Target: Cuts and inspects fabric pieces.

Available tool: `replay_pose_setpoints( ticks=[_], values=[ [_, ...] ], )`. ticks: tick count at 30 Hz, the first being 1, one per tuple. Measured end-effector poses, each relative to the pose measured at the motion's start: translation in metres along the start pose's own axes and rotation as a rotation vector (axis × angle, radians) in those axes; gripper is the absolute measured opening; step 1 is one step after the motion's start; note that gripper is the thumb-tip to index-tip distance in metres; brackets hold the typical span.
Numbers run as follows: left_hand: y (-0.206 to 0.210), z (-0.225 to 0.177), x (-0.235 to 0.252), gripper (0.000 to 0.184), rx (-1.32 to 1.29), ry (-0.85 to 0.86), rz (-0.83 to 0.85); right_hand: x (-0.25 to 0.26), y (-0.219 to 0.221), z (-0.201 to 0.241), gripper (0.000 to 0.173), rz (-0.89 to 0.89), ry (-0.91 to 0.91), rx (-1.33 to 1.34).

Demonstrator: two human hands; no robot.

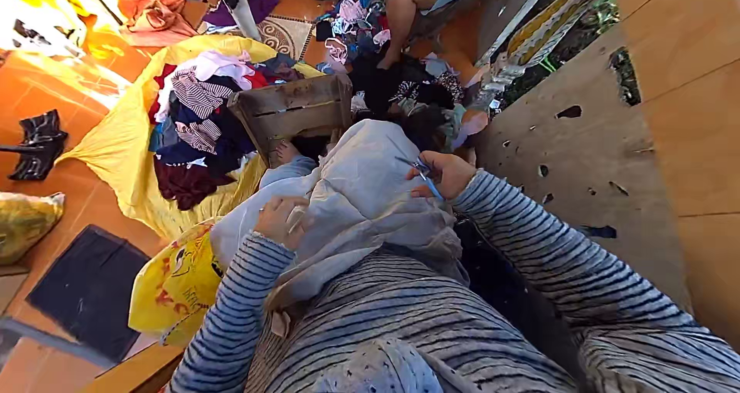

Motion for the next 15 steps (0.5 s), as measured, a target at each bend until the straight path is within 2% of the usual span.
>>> replay_pose_setpoints(
  ticks=[2, 4, 5, 6, 7, 9, 11, 13, 15],
  values=[
    [-0.005, 0.018, 0.009, 0.062, 0.093, -0.108, -0.105, 0.011, 0.006, -0.007, 0.051, -0.095, 0.012, -0.175],
    [0.008, 0.032, 0.008, 0.089, 0.13, -0.251, 0.015, 0.013, 0.024, -0.011, 0.064, -0.036, 0.012, -0.255],
    [0.019, 0.034, 0.004, 0.096, 0.142, -0.279, 0.119, 0.009, 0.037, -0.012, 0.071, 0.038, -0.009, -0.27],
    [0.032, 0.033, 0.0, 0.094, 0.152, -0.273, 0.212, 0.003, 0.052, -0.01, 0.076, 0.126, -0.038, -0.298],
    [0.042, 0.03, -0.005, 0.083, 0.152, -0.263, 0.289, -0.005, 0.068, -0.008, 0.076, 0.212, -0.064, -0.358],
    [0.04, 0.026, -0.006, 0.05, 0.158, -0.219, 0.31, -0.02, 0.088, 0.002, 0.058, 0.312, -0.057, -0.498],
    [0.003, 0.031, 0.004, 0.029, 0.164, -0.23, 0.136, -0.017, 0.082, 0.006, 0.04, 0.266, 0.032, -0.44],
    [-0.044, 0.028, 0.014, 0.023, 0.189, -0.228, -0.146, 0.0, 0.053, 0.0, 0.024, 0.004, 0.035, -0.116],
    [-0.066, -0.003, 0.023, 0.023, 0.257, -0.019, -0.404, 0.018, 0.021, 0.009, 0.021, -0.128, 0.033, 0.159]
  ],
)
Point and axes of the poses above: each hand's wrist, its own x-axis towards the middle knuckle, its own y-axis out of the palm, z = x × y, the point moved 9 cm from there along x, towards the middle knuckle, and after that the axes turned 10 degrees about y, right-handed, at the moved point
